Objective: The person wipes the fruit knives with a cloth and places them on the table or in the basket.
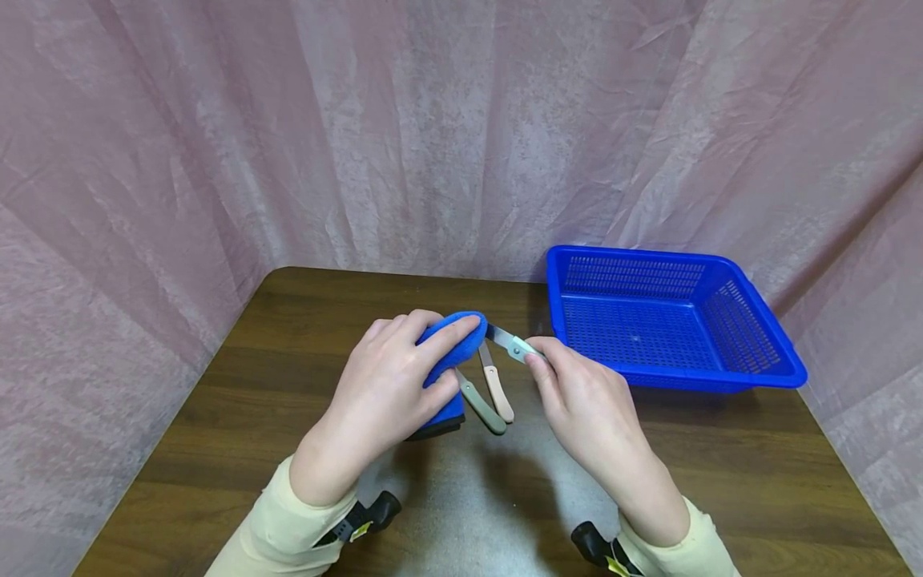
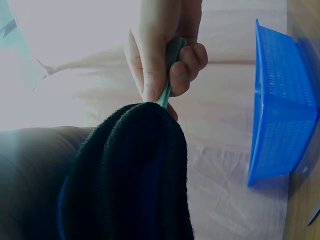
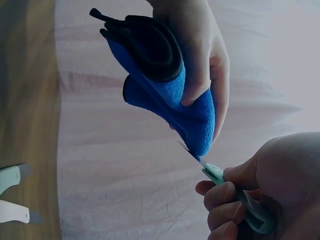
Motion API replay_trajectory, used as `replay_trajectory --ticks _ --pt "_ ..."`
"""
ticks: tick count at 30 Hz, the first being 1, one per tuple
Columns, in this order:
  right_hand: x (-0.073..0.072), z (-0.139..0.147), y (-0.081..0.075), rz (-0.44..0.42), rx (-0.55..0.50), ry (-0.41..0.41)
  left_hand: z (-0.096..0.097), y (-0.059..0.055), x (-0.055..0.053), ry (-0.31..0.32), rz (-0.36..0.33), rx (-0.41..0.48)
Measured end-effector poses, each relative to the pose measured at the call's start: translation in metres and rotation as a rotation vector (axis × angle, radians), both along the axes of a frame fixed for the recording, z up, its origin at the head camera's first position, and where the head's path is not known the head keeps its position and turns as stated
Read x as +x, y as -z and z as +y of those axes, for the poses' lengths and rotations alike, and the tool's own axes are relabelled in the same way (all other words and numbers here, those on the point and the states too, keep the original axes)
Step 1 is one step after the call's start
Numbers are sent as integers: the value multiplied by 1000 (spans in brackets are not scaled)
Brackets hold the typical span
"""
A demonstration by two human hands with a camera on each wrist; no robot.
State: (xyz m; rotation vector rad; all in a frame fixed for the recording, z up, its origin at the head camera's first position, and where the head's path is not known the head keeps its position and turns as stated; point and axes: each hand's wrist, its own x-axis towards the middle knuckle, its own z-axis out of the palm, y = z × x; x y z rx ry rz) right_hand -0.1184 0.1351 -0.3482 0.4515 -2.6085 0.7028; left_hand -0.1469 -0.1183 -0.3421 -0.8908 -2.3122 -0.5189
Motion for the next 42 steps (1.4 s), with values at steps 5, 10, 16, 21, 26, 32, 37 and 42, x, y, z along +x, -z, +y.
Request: replay_trajectory --ticks 5,10,16,21,26,32,37,42 --pt "0 0 0 11 -2 -6 1 1 1 10 -13 -9" --pt "0 0 0 24 -7 -7 2 1 1 12 -26 -19" --pt "0 0 0 28 -13 -5 2 1 1 10 -28 -19" --pt "0 0 -1 42 -18 -6 1 0 1 6 -33 -22" --pt "0 0 0 45 -18 -4 1 0 2 6 -35 -24" --pt "0 1 0 33 -14 2 2 0 2 11 -41 -36" --pt "0 1 -1 36 -12 3 2 0 2 18 -29 -34" --pt "0 1 -1 36 -8 5 3 1 2 29 -22 -35"
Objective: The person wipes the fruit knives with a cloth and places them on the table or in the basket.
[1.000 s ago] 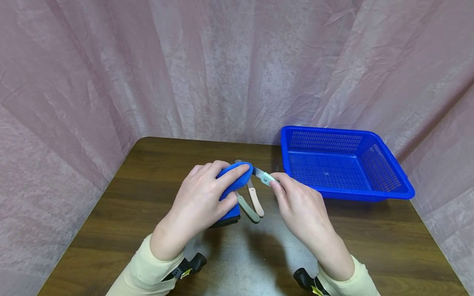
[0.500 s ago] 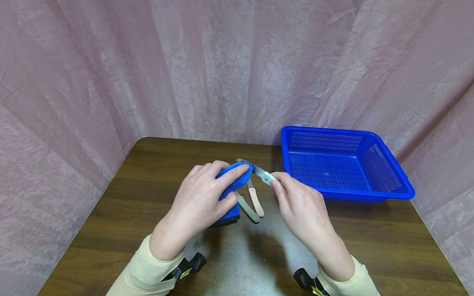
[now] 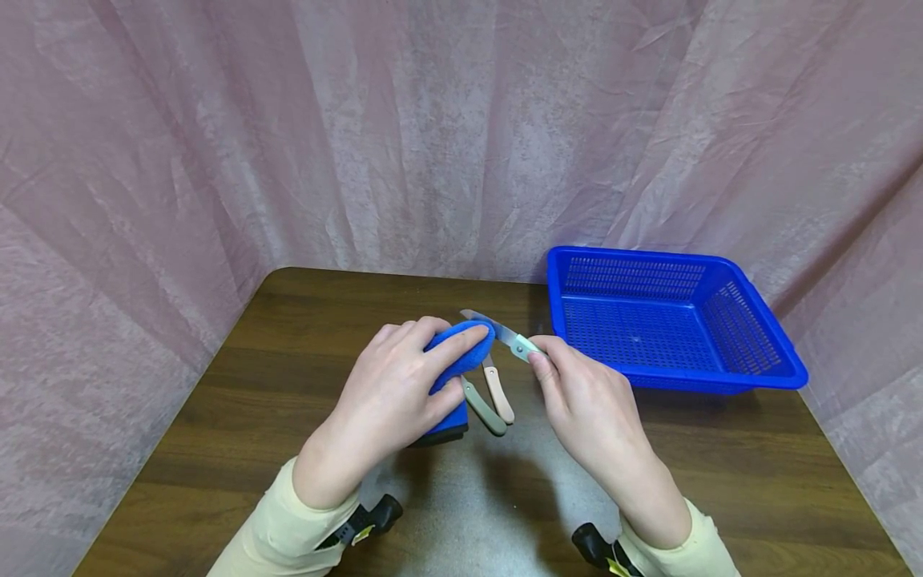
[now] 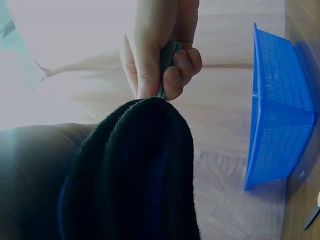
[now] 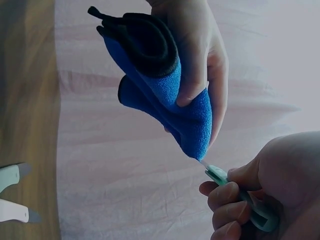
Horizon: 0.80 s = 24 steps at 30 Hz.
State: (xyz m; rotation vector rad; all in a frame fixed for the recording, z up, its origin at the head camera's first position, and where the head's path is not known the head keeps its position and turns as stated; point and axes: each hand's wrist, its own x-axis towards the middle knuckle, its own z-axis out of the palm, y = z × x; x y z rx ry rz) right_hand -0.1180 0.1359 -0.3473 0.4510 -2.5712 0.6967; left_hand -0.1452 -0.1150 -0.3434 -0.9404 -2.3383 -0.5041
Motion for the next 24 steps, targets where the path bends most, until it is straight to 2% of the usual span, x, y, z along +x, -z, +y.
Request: replay_trajectory --ticks 16,24 --pt "0 -1 1 -33 19 0 11 2 7 33 6 -31" --pt "0 -2 2 -38 35 -1 12 3 7 31 8 -26"
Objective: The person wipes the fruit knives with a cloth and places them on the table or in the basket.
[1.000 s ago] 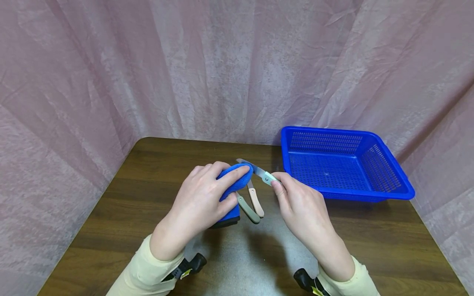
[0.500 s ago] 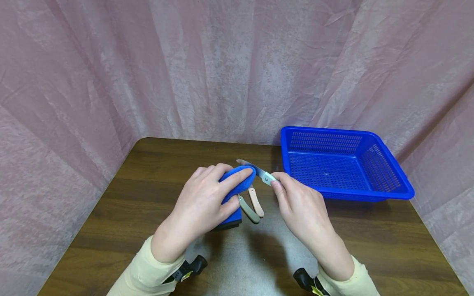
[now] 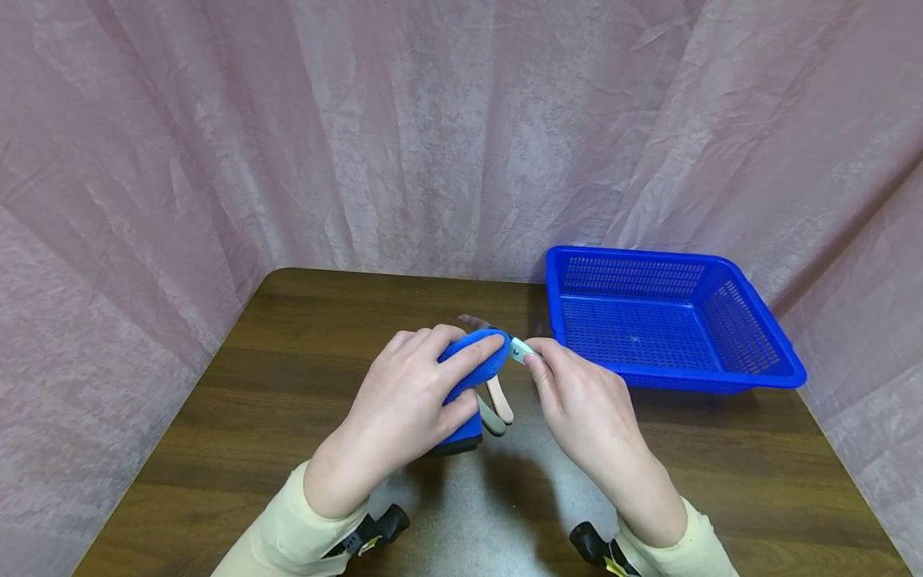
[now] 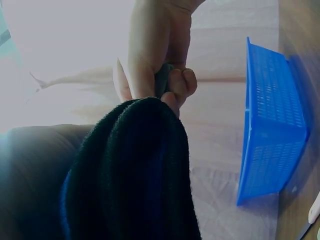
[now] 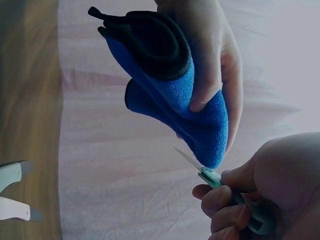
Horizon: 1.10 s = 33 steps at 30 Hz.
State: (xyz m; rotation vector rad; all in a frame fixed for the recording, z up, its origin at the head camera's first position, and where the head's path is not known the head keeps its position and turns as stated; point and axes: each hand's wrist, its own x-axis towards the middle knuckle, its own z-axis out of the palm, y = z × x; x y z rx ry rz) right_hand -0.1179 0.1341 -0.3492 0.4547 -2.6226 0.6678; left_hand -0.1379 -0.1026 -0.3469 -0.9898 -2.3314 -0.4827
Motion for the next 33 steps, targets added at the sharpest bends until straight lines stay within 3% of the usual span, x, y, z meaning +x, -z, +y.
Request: replay_trajectory --ticks 15,24,33 --pt "0 2 2 50 -30 -25 -2 0 -4 -43 35 8" --pt "0 2 2 75 -24 -27 -7 0 -8 -81 10 27" --pt "0 1 2 73 -26 -21 -12 0 -11 -110 27 43"
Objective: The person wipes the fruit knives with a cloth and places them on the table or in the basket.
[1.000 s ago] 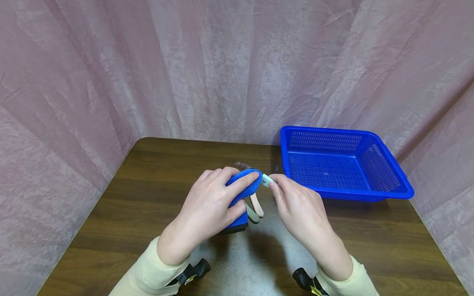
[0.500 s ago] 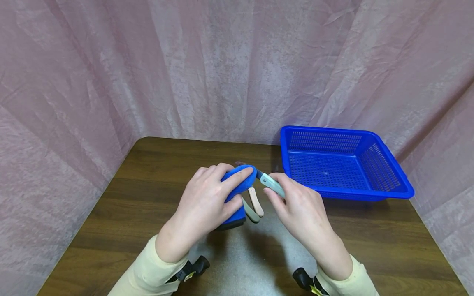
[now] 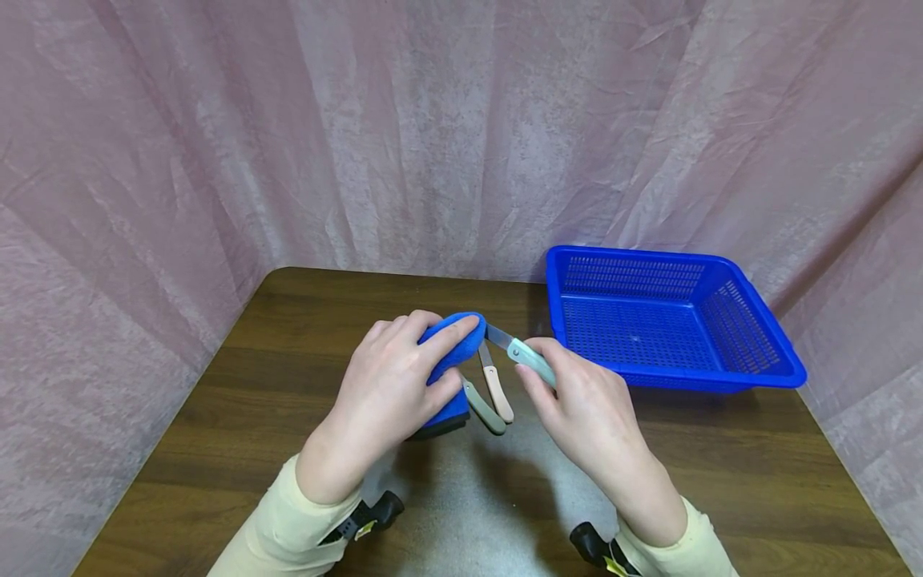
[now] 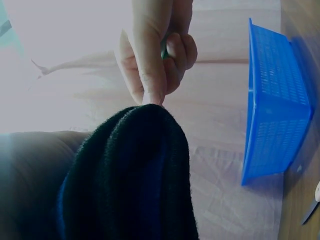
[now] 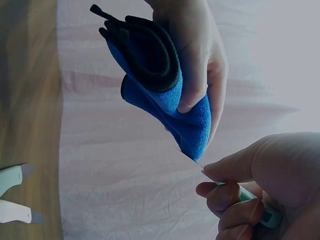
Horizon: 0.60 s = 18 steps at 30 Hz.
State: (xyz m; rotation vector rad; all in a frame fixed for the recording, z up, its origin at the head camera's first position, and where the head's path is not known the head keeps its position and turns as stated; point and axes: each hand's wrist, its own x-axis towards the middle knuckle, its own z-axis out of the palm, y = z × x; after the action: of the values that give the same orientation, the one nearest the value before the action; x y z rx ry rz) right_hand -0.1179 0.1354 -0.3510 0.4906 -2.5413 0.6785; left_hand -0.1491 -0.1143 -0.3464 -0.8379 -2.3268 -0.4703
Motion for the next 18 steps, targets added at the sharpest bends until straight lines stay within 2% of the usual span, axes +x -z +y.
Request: replay_trajectory --ticks 18 --pt "0 0 0 9 2 -1 -5 -4 -3 -56 -52 -4"
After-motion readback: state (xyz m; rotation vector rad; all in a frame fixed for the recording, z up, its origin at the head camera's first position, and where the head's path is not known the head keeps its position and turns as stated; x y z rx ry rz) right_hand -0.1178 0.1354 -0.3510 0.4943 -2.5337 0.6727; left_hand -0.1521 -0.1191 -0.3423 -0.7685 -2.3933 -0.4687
